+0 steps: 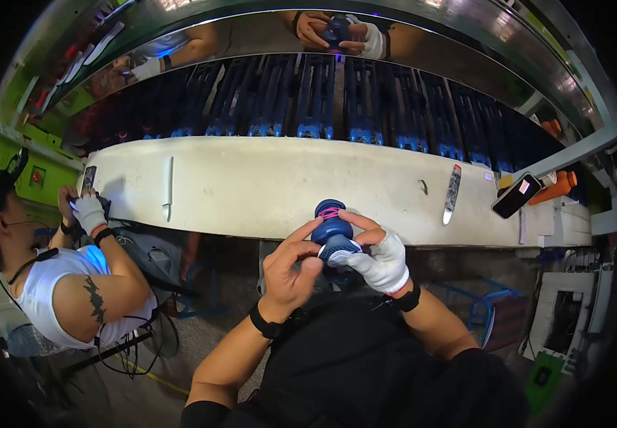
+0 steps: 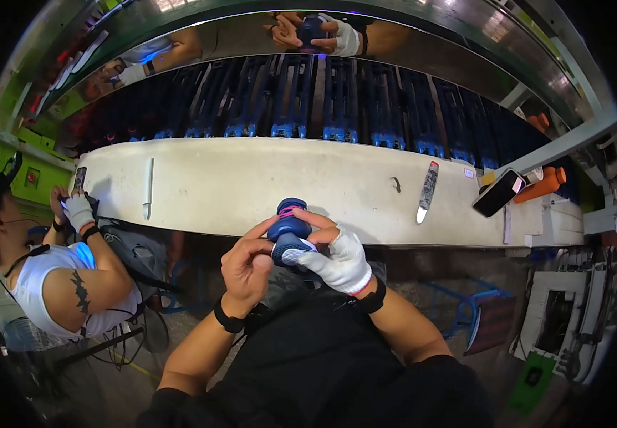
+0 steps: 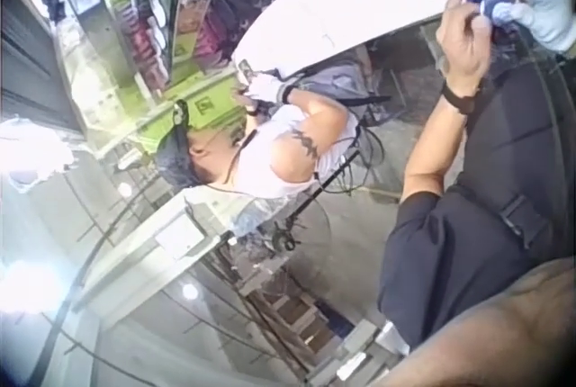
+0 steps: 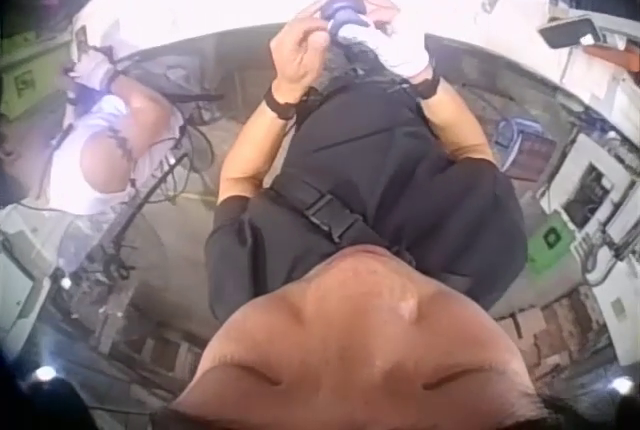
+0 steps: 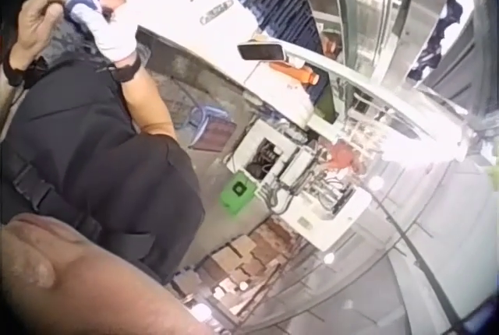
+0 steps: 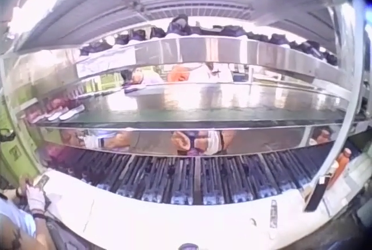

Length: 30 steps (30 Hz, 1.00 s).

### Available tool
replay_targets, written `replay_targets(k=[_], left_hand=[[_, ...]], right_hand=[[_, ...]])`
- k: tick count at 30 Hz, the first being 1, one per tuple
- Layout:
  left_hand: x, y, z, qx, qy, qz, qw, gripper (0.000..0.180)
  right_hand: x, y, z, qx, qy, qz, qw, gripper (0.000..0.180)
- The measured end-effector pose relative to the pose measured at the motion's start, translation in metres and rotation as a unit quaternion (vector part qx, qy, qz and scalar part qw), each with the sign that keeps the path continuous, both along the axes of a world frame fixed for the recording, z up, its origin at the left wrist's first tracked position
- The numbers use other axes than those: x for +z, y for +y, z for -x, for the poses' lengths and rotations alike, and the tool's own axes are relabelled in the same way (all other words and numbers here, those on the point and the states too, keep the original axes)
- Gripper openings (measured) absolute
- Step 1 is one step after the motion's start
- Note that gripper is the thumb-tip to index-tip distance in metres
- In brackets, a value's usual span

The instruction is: Checking and assembling shoe components on a factory line.

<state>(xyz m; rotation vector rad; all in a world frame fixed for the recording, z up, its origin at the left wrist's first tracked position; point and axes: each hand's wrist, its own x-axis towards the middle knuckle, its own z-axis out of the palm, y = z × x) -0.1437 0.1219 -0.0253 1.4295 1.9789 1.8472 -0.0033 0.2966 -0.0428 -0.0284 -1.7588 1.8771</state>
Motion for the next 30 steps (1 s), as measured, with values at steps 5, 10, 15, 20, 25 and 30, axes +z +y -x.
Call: replay_targets(k=[5, 10, 15, 20, 25, 30], left_hand=[[0.001, 0.0, -0.003, -0.006, -0.046, 0.019, 0.999, 0.026], [-0.002, 0.002, 0.003, -0.011, 0.006, 0.025, 1.0, 0.032], [-0.002, 0.003, 0.005, -0.01, -0.001, 0.022, 1.0, 0.033], [-0.01, 0.004, 0.005, 0.0, 0.003, 0.004, 1.0, 0.034], [-0.012, -0.005, 0.007, 0.01, -0.126, 0.005, 0.992, 0.033], [0.067, -0.02, 0.045, -0.036, 0.053, 0.208, 0.976, 0.057]], right_hand=[[-0.007, 0.001, -0.001, -0.058, 0.002, -0.137, 0.989, 0.032], [-0.013, 0.001, 0.002, -0.088, -0.011, -0.175, 0.981, 0.031], [-0.018, 0.003, 0.005, -0.092, 0.004, -0.178, 0.98, 0.04], [-0.021, -0.004, 0.009, -0.108, 0.017, -0.148, 0.983, 0.04], [-0.015, 0.001, 0.021, -0.06, 0.0, -0.129, 0.99, 0.04], [-0.011, -0.009, 0.041, -0.072, 0.028, -0.15, 0.986, 0.043]])
